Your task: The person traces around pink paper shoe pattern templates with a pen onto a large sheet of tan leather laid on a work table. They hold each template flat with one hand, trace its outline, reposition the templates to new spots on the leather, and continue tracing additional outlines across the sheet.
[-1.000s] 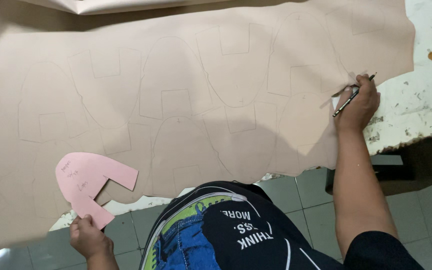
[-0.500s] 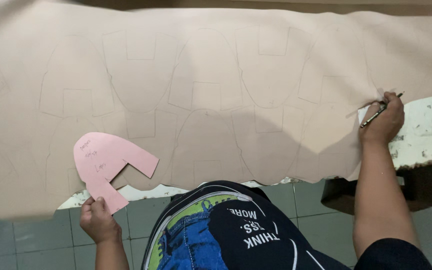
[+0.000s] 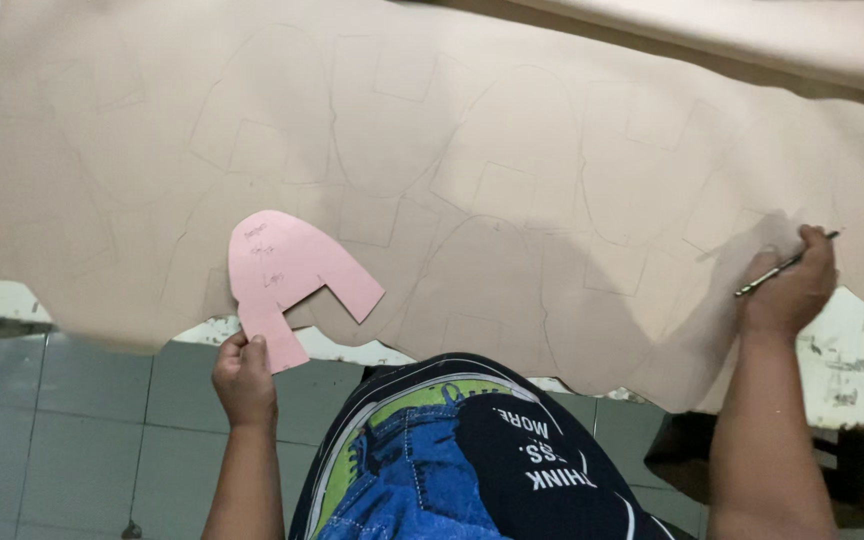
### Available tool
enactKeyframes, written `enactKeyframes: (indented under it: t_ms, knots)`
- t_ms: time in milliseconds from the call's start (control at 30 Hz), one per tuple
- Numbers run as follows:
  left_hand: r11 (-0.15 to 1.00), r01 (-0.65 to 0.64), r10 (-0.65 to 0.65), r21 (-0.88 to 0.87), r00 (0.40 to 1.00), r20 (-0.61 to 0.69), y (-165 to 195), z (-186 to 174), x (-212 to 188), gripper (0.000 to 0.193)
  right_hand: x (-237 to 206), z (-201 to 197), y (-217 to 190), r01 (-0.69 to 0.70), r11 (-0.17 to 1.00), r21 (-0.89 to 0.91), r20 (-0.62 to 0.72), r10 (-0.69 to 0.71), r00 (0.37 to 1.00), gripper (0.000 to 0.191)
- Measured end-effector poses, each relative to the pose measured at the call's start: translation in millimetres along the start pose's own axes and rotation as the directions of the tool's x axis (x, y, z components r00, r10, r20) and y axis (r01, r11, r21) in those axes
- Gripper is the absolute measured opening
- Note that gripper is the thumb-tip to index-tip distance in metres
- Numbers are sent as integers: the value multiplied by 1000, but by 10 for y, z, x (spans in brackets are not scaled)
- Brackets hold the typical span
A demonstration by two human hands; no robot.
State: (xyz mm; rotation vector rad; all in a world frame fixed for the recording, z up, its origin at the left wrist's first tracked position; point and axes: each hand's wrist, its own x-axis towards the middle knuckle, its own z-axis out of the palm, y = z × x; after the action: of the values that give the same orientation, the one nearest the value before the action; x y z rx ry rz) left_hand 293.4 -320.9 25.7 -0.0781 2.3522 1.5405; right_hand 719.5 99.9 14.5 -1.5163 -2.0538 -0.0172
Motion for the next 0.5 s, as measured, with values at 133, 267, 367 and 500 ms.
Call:
enactKeyframes:
  t_ms: [133,267,367,500]
  knots:
    - [993,-38,42,-114,999,34,17,-40,19,27,-70,288,-702,152,972,176,85,-169,982,41]
    - [992,2,4,-126,999,52,25,-123,25,30,-56,434,-1192,205,952,227,154,-242,958,42]
    - [991,28,-16,-128,996,88,34,-173,56,29,-76,511,-1338,216,957,192,168,-249,954,42]
    - [977,81,-52,-195,987,149,50,-269,100,29,-116,550,-1370,267,950,164,161,-293,943,42]
